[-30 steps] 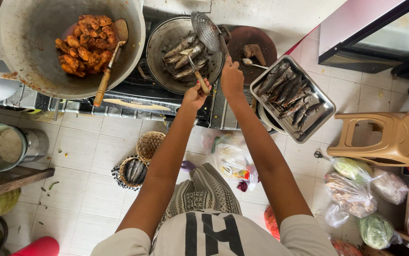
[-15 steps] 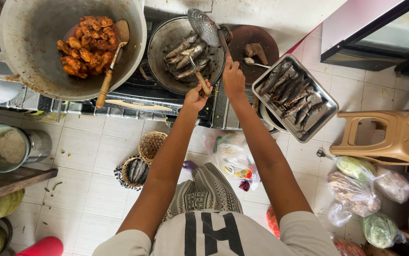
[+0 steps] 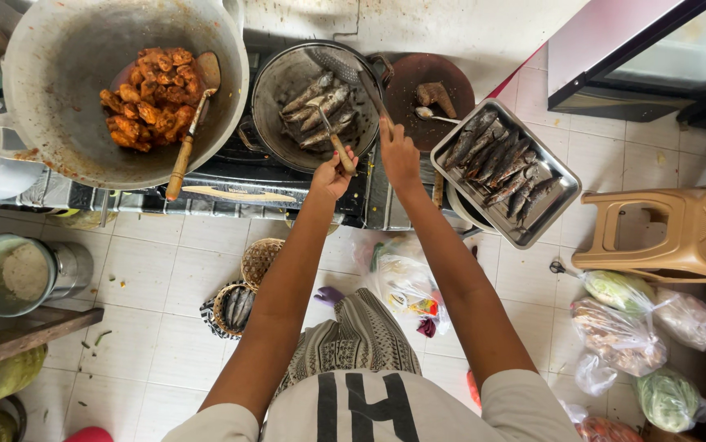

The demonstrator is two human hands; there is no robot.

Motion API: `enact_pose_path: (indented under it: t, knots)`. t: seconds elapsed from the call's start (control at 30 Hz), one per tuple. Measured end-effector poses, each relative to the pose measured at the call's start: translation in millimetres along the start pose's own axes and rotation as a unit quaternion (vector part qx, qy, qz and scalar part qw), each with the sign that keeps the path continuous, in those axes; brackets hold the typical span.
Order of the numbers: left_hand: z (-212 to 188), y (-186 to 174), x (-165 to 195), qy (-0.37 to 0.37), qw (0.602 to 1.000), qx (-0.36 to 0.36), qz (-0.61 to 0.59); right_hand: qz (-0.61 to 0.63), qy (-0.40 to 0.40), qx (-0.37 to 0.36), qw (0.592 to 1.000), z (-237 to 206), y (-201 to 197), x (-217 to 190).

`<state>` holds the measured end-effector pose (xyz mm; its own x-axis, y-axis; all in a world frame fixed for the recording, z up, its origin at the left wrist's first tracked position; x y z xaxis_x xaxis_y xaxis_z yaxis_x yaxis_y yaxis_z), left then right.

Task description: The person chops green vegetables on a cutting board and places the pieces into a striped bag. They then return to the stove and use a slotted spoon to turn and remove fried fish from a pan into a metal tray.

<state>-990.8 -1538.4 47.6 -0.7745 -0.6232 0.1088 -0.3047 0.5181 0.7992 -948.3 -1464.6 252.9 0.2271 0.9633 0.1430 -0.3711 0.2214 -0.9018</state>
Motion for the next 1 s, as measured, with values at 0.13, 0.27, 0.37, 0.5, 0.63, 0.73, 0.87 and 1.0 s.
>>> enact_pose_path:
  t: [0.13, 0.27, 0.37, 0.5, 0.63, 0.73, 0.87, 1.0]
  knots:
    - [-1.8, 1.7, -0.4, 0.008, 1.000, -0.020, -0.013, 0.074, 0.061, -0.095, 0.991, -13.3, 26.4, 7.1]
    - [-0.9, 0.0, -3.5, 0.005, 1.000, -0.011, -0.006, 0.148, 0.151, -0.142, 0.967, -26.9, 43.2, 19.6]
    - [0.1, -2.4, -4.5, 0.003, 1.000, -0.004, -0.006, 0.186, 0.184, -0.172, 0.950, -41.4, 51.5, 19.9]
    - [2.4, -10.5, -3.1, 0.009, 1.000, 0.000, 0.012, 0.197, 0.193, -0.152, 0.949, -54.7, 48.7, 20.6]
    - [4.8, -15.5, 3.9, 0.026, 0.998, 0.003, 0.054, 0.207, 0.205, -0.142, 0.946, -56.0, 53.7, 30.3]
    - [2.1, -18.9, 6.6, 0.029, 0.996, -0.002, 0.085, 0.212, 0.199, -0.117, 0.950, -55.1, 56.1, 34.0]
    - [-14.1, -26.8, 11.3, 0.048, 0.983, -0.020, 0.174, 0.212, 0.194, -0.083, 0.954, -55.8, 58.3, 35.8]
    - [-36.7, -52.3, 9.6, 0.061, 0.964, -0.020, 0.259, 0.231, 0.191, -0.070, 0.952, -60.0, 63.4, 38.4]
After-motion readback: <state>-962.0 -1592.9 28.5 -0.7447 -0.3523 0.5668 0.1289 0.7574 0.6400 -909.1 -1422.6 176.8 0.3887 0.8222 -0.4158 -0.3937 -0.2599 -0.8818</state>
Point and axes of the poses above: each hand's wrist, its own z-axis towards the middle knuckle, its own y-axis out of the palm, x = y × z, the point moved 10 cm from there along z, towards the middle knuckle, and after that the axes turned 2 degrees about -y, right-handed, at the moved point
